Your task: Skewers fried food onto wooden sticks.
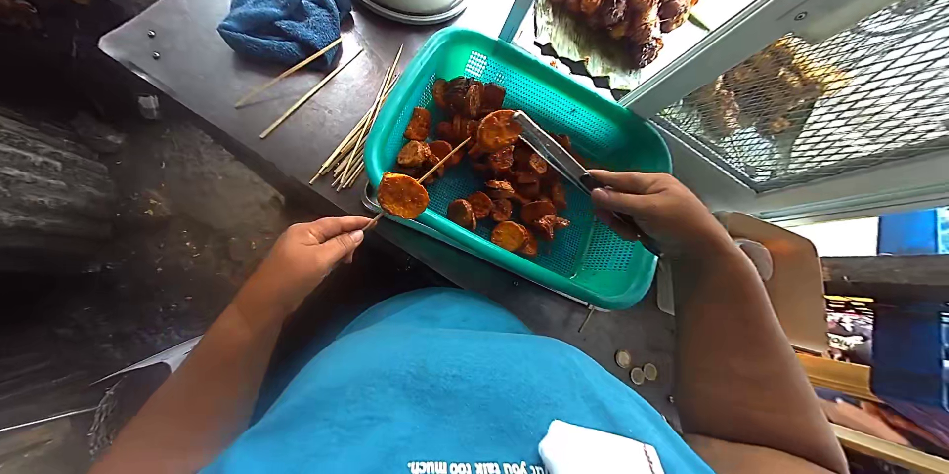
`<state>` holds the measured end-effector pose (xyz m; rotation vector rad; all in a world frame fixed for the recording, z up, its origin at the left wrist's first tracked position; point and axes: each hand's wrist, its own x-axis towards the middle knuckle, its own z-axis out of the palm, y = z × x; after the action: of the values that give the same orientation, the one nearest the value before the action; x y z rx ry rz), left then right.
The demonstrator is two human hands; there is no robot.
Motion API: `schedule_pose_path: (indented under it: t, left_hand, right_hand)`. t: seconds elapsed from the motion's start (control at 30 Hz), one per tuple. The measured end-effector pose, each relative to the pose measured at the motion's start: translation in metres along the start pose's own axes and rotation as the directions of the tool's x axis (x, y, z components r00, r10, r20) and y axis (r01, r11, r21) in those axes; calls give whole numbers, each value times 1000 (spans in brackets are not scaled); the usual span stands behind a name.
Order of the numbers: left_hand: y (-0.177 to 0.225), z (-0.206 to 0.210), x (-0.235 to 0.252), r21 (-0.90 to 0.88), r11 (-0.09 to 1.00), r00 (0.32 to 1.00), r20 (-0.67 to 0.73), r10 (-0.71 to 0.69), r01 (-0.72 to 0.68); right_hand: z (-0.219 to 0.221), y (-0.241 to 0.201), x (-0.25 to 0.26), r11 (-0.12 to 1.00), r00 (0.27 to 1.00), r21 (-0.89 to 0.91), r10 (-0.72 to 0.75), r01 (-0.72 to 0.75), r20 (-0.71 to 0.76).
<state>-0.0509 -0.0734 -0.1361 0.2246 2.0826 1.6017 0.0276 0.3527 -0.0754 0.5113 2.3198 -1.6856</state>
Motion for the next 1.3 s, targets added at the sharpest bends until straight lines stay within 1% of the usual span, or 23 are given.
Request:
schedule_pose_path:
  t: [0.1,0.2,0.37,0.6,0.7,0.8,0.93,1.03,1.17,1.23,1.3]
  left_hand:
    - [6,2,3,-9,1000,998,63,6,-5]
    - [12,3,5,-42,999,994,106,-1,6]
    - [16,4,10,-32,999,989,144,19,-14]
    - [20,-3,15,79,995,979,199,49,-66]
    - [20,-3,14,73,995,974,224,44,-62]
    - [16,7,15,10,999,976,214,49,-52]
    - [11,23,15,-31,997,987,146,72,-68]
    - [7,27,16,-62,997,990,133,56,-48]
    - [8,30,15,-82,995,990,131,60,-49]
    - [11,34,15,-110,993,990,123,63,-50]
    - [12,38,16,-129,991,991,119,62,-47]
  right_hand:
    - [-9,6,-11,997,998,36,-66,65,20]
    - [-14,10,-18,995,996,45,-90,89,1]
    - [-24,14,-31,996,997,38,-78,79,-27]
    - [-32,13,-40,996,995,-34,-85,87,45]
    - [-31,6,-43,996,996,-66,-49,54,75]
    - [-25,3,-42,994,996,-85,-68,72,55]
    - [0,1,-38,971,992,-224,-106,88,-71]
    - [7,7,-35,953,980,-273,-165,129,-114]
    - [13,7,-40,898,961,-390,-259,205,-92]
    - [19,5,-42,899,958,-379,-271,218,-92]
    - [26,6,-39,921,970,-333,-234,201,-62]
